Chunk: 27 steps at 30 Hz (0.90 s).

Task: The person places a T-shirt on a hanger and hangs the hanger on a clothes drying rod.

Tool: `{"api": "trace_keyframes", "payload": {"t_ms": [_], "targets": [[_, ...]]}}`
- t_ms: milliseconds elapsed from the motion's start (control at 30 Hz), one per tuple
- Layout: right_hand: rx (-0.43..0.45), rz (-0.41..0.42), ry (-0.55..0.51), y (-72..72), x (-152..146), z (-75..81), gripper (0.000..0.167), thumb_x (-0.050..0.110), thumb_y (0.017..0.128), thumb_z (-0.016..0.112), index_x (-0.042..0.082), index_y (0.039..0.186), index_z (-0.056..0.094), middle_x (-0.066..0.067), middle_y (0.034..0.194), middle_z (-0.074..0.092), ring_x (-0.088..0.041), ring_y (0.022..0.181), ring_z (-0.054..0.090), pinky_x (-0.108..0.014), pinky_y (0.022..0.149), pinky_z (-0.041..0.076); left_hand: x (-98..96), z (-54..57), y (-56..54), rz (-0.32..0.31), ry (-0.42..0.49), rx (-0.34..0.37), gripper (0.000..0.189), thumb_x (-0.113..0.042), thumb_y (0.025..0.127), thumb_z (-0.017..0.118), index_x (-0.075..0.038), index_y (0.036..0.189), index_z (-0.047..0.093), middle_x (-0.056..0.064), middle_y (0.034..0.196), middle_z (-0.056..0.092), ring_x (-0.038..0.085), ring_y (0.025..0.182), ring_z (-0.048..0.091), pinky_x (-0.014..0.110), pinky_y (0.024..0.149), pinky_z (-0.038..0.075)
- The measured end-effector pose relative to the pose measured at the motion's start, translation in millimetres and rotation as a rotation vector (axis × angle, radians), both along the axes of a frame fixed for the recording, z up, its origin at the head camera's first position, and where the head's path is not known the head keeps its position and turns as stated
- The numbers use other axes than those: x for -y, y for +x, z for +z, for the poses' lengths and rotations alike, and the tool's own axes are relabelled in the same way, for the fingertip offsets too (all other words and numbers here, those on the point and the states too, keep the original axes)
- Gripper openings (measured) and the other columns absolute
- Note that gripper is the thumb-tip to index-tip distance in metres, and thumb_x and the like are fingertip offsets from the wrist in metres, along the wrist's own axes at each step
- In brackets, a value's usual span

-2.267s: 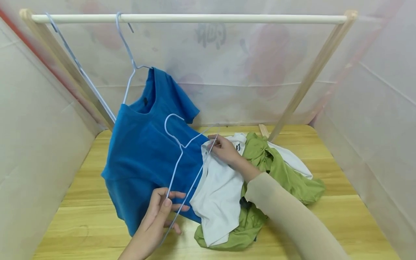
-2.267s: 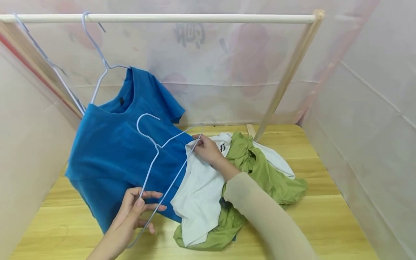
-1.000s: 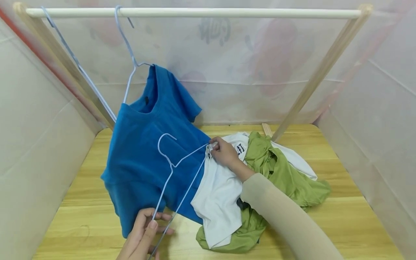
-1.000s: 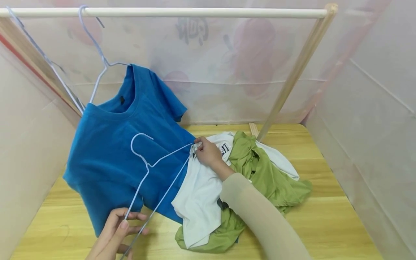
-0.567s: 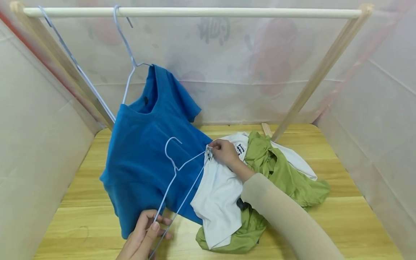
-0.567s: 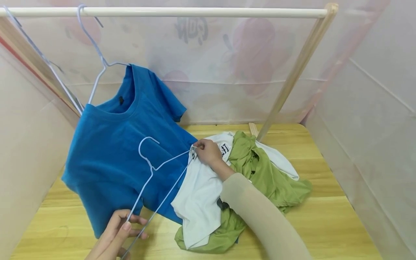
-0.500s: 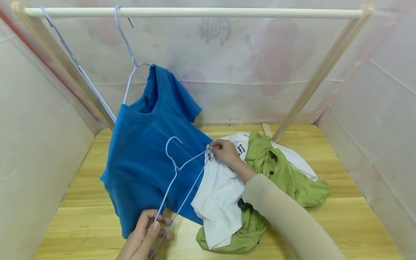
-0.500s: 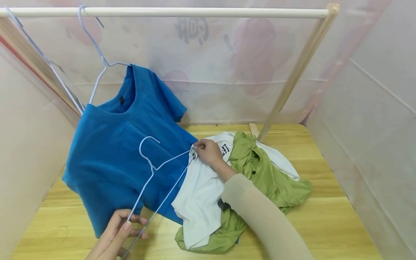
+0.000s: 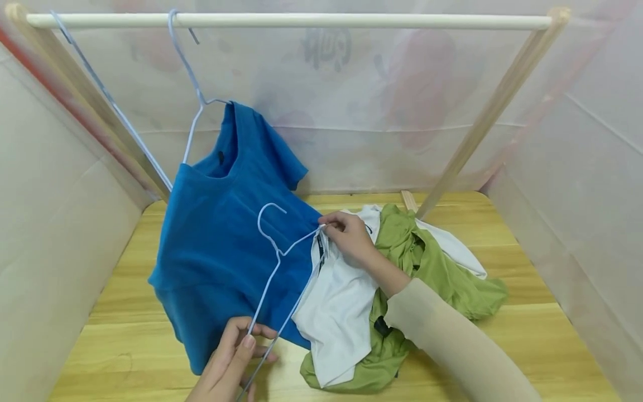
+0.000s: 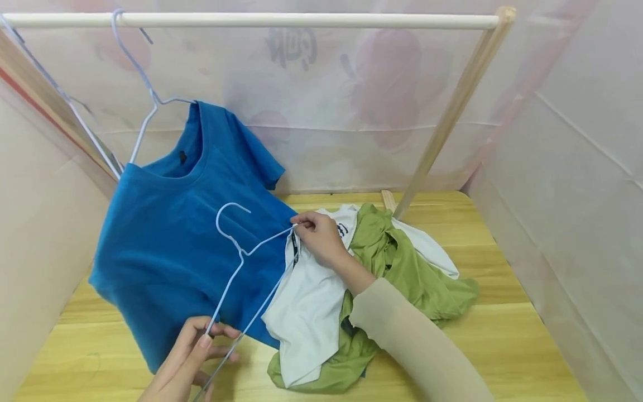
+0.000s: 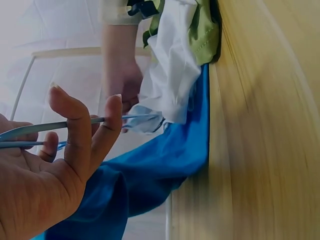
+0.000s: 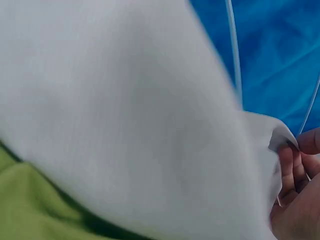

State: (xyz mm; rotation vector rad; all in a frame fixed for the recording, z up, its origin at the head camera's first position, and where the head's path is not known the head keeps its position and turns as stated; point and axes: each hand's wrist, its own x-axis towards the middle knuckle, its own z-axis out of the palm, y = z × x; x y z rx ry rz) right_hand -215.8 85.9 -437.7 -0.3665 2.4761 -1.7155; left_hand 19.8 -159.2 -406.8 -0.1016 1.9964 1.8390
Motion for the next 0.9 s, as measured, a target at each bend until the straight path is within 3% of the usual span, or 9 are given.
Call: {"api": "trace_keyframes", "payload": {"t_ms": [100, 300, 600, 900], "targets": [[-0.048, 0.028, -0.003, 9.6, 0.3, 11.0, 0.018, 0.011, 0.097, 0.061, 0.009, 0.11, 0.072, -0.004, 0.097, 0.071, -0.018, 0.083, 0.061, -0.025, 0.071, 0.052, -6.2, 2.3, -2.7, 0.008, -0.008, 0.009, 0.041, -0.045, 0.109, 0.028, -0.01, 0.13, 0.029, 0.017, 0.14, 0.044, 0.033, 0.11, 0.062, 0.04, 0.057, 0.058], [-0.123, 0.097, -0.06, 31.6, 1.4, 28.7, 0.016, 0.014, 0.099, 0.062, 0.012, 0.111, 0.072, -0.004, 0.095, 0.069, -0.02, 0.08, 0.06, -0.025, 0.067, 0.051, -16.6, 4.3, -5.5, 0.001, -0.013, -0.038, 0.036, -0.041, 0.11, 0.027, -0.011, 0.13, 0.032, 0.016, 0.138, 0.047, 0.027, 0.106, 0.064, 0.039, 0.056, 0.057], [-0.235, 0.172, -0.149, 68.0, 8.6, 48.1, 0.015, 0.014, 0.098, 0.063, 0.012, 0.112, 0.071, -0.003, 0.093, 0.067, -0.018, 0.077, 0.06, -0.025, 0.067, 0.051, -28.9, 3.4, -6.4, -0.011, 0.037, -0.071, 0.033, -0.037, 0.111, 0.027, -0.011, 0.131, 0.03, 0.016, 0.14, 0.043, 0.024, 0.106, 0.065, 0.041, 0.058, 0.059], [-0.205, 0.217, -0.254, 93.0, 10.6, 64.6, 0.025, 0.008, 0.097, 0.063, 0.009, 0.122, 0.063, -0.006, 0.094, 0.064, -0.018, 0.079, 0.062, -0.023, 0.065, 0.051, -43.9, 4.6, -11.4, 0.032, 0.132, -0.171, 0.024, -0.025, 0.112, 0.024, -0.008, 0.127, 0.032, 0.017, 0.135, 0.044, 0.033, 0.106, 0.065, 0.04, 0.055, 0.059]]}}
